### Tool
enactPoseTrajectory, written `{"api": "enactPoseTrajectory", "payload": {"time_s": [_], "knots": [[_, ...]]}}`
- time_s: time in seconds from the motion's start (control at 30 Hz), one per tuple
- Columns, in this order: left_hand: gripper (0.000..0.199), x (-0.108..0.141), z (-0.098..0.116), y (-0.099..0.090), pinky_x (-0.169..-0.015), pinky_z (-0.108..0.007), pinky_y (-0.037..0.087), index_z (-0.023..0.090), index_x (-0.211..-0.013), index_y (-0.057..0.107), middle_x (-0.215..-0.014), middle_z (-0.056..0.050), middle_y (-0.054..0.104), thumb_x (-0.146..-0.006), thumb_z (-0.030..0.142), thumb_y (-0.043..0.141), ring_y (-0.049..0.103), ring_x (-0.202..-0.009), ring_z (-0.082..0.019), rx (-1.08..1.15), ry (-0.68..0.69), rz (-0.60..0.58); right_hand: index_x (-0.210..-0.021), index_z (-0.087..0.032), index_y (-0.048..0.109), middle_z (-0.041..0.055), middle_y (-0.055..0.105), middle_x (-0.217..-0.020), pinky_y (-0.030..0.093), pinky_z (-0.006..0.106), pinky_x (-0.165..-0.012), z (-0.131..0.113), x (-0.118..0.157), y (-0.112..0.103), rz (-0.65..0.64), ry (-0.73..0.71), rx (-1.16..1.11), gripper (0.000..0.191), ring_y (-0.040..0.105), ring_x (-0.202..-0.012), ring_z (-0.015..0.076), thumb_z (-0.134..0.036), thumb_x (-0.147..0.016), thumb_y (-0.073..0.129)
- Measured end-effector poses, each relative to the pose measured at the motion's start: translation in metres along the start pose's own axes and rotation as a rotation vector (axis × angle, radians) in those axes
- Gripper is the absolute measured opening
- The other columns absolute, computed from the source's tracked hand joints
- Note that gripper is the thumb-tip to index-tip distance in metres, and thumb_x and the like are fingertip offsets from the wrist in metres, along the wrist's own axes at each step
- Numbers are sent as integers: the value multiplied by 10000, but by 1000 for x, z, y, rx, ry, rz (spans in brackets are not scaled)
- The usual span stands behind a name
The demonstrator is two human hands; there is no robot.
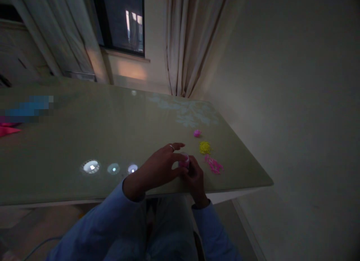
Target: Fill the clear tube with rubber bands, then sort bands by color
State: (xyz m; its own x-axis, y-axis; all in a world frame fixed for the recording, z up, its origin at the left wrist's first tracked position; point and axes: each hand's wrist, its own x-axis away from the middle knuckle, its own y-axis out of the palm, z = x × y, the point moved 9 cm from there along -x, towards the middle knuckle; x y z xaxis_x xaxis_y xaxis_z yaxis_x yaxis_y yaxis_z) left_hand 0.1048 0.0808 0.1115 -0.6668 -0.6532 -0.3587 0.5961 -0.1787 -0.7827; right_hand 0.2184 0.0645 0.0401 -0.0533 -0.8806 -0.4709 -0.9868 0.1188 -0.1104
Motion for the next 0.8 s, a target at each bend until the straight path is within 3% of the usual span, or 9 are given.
{"api": "enactPoseTrajectory", "payload": {"time_s": [0.1, 0.27, 0.33, 0.43, 0.57, 0.67, 0.8], "knots": [[230, 3, 0, -6, -1022, -428, 483, 246, -1095, 706, -1392, -109, 553, -871, 271, 659, 557, -1245, -251, 59, 32, 82, -998, -216, 602, 10, 557, -915, 447, 264, -739, 3, 1, -1, 6, 34, -10, 258, 522, -830, 162, -418, -857, 678], [316, 16, -3, -17, -988, -403, 514, 237, -1184, 641, -1295, -105, 612, -871, 277, 659, 590, -1190, -226, 210, 21, 235, -1015, -206, 618, 6, 564, -876, 453, 252, -691, 10, 3, -4, 42, 109, -39, 302, 514, -788, 155, -402, -812, 728], [460, 24, -12, -9, -940, -398, 542, 240, -1281, 569, -1285, -114, 618, -844, 314, 694, 610, -1157, -229, 289, -33, 277, -994, -202, 635, 9, 579, -866, 462, 256, -694, 13, 3, -5, 66, 128, -44, 317, 523, -784, 157, -395, -777, 760], [685, 35, -29, 18, -917, -418, 553, 247, -1398, 449, -1309, -133, 611, -786, 345, 742, 627, -1142, -248, 377, -125, 270, -1006, -206, 647, 9, 615, -874, 477, 268, -713, 18, 4, -4, 72, 172, -100, 348, 550, -783, 162, -375, -739, 794], [686, 43, -47, 52, -958, -426, 534, 216, -1391, 453, -1289, -134, 637, -764, 263, 729, 647, -1120, -250, 442, -233, 221, -985, -209, 666, 7, 645, -881, 481, 280, -746, 19, 3, -1, 48, 188, -144, 357, 579, -814, 176, -394, -716, 810], [586, 45, -50, 57, -924, -391, 554, 213, -1338, 502, -1247, -109, 668, -786, 259, 693, 683, -1034, -221, 502, -253, 226, -946, -215, 672, 2, 642, -873, 476, 280, -770, 18, 1, 0, 40, 157, -98, 324, 583, -841, 183, -416, -730, 804], [537, 49, -56, 49, -899, -371, 568, 202, -1287, 556, -1226, -106, 681, -781, 303, 708, 692, -1012, -222, 554, -270, 300, -989, -232, 684, 24, 657, -970, 470, 308, -857, 12, -2, 7, -12, 104, -42, 342, 597, -933, 205, -475, -766, 773]]}}
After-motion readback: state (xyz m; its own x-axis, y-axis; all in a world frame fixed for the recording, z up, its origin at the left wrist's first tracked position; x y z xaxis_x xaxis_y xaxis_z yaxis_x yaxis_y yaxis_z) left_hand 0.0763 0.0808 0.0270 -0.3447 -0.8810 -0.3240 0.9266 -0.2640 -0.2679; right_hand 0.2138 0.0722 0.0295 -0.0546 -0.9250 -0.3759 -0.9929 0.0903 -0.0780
